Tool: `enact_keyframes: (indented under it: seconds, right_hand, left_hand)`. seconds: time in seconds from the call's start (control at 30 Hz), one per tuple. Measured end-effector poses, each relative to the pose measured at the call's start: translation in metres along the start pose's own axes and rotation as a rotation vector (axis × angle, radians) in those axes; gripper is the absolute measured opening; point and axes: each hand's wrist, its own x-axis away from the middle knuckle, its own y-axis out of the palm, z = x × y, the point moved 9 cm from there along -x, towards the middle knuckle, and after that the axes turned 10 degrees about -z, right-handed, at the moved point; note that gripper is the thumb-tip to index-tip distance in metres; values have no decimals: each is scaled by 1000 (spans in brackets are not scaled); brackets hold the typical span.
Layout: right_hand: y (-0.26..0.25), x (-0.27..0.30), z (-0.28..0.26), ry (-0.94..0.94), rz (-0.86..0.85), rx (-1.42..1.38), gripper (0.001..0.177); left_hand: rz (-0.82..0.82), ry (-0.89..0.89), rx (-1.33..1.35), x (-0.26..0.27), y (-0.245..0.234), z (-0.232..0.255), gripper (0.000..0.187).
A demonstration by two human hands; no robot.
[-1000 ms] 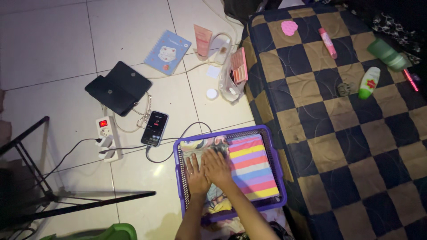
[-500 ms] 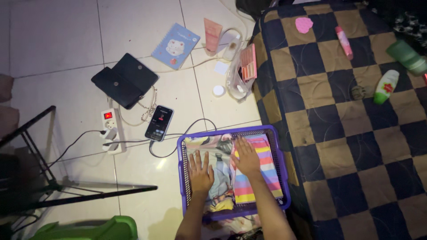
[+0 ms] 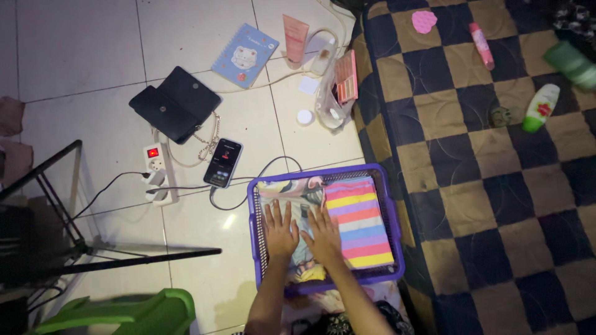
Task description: The person folds several pieces of bedding, including a pink Hello Kitty sheet, a striped sheet, a purple cartoon sheet, and a light blue sheet, on a checkered bed. They smooth each item, fold it neatly, and place it into a purple plastic basket.
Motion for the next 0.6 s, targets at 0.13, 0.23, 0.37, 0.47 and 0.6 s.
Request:
enact_keyframes:
  seconds: [0.13,0.23,0.37,0.47,0.6]
  right_hand:
    - [-18,14,6,-30,99,20,86]
    - [-9,26,16,-11,-15,11,93]
    - [-9,45,26,-46,-48,49,93]
    - [-4,57,33,-2,-143,43,87]
    - [-10,74,38,96,-270,-113,84]
  left_hand:
    - [-7,0,-35,-3,3,1,64]
    - [47,2,-30,2,4,2,62]
    - [55,-51,-69,10,10,4,60]
    - [-23,-118,-111,19,18,8,61]
    - [-96,-120,-64,33,15,16,65]
